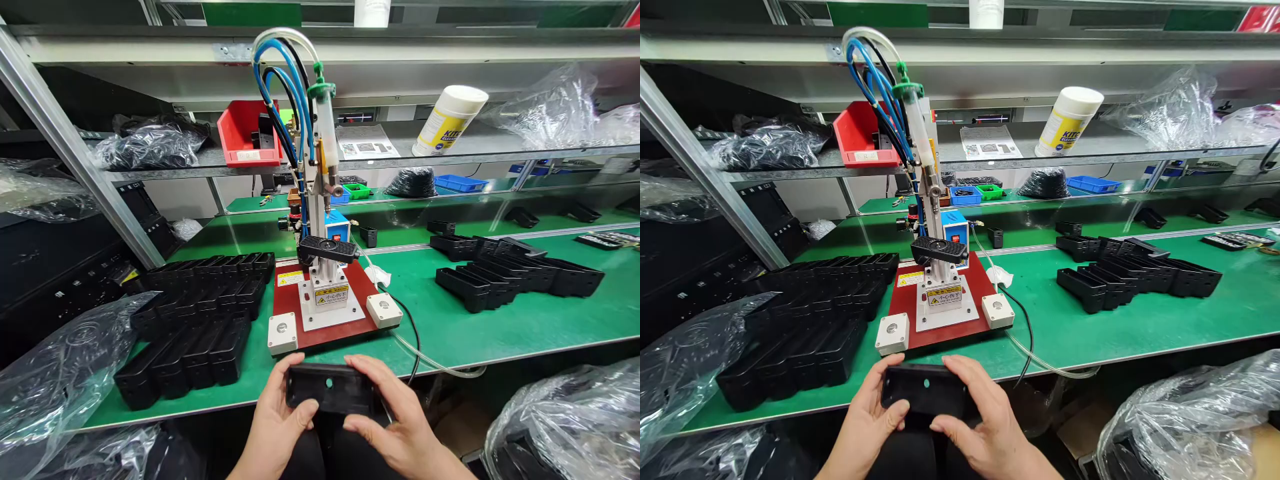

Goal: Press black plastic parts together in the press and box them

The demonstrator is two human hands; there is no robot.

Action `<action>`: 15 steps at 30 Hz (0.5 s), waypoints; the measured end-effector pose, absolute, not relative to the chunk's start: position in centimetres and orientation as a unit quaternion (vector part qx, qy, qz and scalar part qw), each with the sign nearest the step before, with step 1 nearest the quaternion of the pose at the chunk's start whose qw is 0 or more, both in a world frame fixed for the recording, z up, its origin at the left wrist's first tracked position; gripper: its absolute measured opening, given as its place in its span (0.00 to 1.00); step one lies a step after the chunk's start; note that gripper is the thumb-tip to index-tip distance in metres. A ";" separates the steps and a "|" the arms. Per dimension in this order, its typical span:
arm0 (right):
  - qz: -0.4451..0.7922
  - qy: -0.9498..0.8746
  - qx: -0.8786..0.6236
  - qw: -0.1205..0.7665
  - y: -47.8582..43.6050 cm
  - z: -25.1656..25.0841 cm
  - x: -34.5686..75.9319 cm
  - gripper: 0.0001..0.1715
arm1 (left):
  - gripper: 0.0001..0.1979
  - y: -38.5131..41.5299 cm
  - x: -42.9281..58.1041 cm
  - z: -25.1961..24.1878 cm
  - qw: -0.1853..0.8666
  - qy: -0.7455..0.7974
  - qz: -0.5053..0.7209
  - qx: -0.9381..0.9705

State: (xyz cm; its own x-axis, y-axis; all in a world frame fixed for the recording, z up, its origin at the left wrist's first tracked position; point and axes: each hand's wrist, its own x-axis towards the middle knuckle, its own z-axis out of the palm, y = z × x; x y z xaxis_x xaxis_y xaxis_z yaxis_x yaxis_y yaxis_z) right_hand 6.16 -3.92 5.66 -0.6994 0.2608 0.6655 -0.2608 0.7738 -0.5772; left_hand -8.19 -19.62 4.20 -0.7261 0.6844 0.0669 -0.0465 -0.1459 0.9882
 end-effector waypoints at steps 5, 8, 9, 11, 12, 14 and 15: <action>0.295 -0.821 0.018 0.489 -0.5 11.4 1.7 0.28 | 0.30 -14.6 -14.0 11.3 0.033 0.590 0.665 0.457; 0.244 -0.810 0.012 0.533 2.5 15.0 -2.1 0.26 | 0.28 -10.2 -17.8 15.2 -0.052 0.593 0.626 0.504; 0.232 -0.810 0.004 0.538 3.5 15.9 -3.2 0.25 | 0.27 -8.7 -18.9 16.0 -0.051 0.596 0.624 0.502; 0.217 -0.817 -0.020 0.534 5.5 17.0 -5.3 0.24 | 0.25 -6.1 -20.7 16.9 -0.033 0.606 0.631 0.484; 0.214 -0.821 -0.033 0.528 6.3 17.2 -6.0 0.24 | 0.24 -5.1 -21.5 17.0 -0.024 0.610 0.633 0.476; 0.217 -0.829 -0.054 0.514 7.5 17.2 -7.1 0.24 | 0.22 -3.5 -22.5 16.8 -0.012 0.614 0.637 0.466; 0.221 -0.832 -0.060 0.506 7.8 17.1 -7.5 0.23 | 0.21 -3.0 -22.8 16.6 -0.006 0.612 0.641 0.463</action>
State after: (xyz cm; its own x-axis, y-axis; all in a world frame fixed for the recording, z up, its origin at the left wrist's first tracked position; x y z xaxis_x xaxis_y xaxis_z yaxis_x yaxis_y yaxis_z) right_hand -7.48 7.85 17.12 -0.4810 0.3234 0.8149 -0.1235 0.8952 -0.4281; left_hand -22.76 -3.04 16.62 -0.5703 0.5599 0.6010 0.5746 -0.2509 0.7790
